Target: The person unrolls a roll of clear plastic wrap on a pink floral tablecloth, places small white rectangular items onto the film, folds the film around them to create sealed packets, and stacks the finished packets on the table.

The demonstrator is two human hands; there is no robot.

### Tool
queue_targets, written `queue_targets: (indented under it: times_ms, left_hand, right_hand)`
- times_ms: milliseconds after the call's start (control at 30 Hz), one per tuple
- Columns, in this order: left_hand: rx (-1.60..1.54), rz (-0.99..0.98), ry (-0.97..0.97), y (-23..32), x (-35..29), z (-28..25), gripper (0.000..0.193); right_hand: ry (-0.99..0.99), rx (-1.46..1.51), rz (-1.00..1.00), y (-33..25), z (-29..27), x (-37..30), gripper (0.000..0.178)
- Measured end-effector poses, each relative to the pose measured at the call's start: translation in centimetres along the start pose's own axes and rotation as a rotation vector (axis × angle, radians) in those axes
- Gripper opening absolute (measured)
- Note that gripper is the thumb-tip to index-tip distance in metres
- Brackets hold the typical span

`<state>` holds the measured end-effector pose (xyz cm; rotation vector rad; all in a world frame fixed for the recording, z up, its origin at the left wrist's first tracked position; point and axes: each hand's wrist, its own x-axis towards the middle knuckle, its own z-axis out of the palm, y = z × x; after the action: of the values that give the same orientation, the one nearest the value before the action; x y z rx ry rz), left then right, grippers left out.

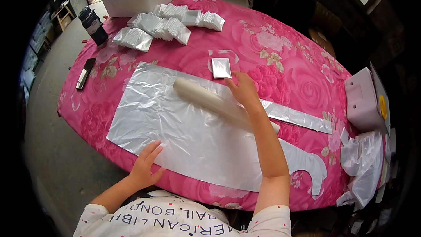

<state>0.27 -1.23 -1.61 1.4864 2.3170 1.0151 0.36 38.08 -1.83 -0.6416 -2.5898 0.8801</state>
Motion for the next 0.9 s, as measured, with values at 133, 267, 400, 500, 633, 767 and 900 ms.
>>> queue_targets:
  times_ms: [133, 267, 400, 500, 633, 767, 900]
  left_hand:
    - [0.006, 0.095, -0.005, -0.3, 1.2, 0.3, 0.062]
    - [-0.128, 0.110, -0.178, 1.2, 3.9, 2.4, 0.064]
    - [-0.207, 0.197, -0.230, 4.0, 7.2, 6.5, 0.070]
    - [-0.111, 0.270, -0.180, 5.3, 8.5, 9.2, 0.074]
    - [-0.039, 0.342, -0.243, 7.2, 9.3, 11.4, 0.071]
    - [-0.016, 0.366, -0.241, 9.2, 9.7, 12.6, 0.064]
    - [0.026, 0.389, -0.234, 10.6, 10.1, 13.4, 0.059]
  right_hand:
    - [-0.234, 0.001, -0.053, -0.3, -4.8, -8.8, 0.040]
    - [-0.102, -0.224, 0.028, -0.2, -5.7, -15.7, 0.042]
    - [-0.189, -0.101, 0.148, -4.5, -3.9, -22.3, 0.041]
    - [-0.123, -0.037, -0.069, -4.1, -2.5, -25.6, 0.041]
    - [0.012, -0.280, 0.012, 1.9, -4.2, -27.5, 0.047]
    - [0.292, -0.454, 0.265, 12.1, -11.3, -31.1, 0.041]
    - [0.494, -0.644, 0.587, 19.1, -16.6, -37.1, 0.036]
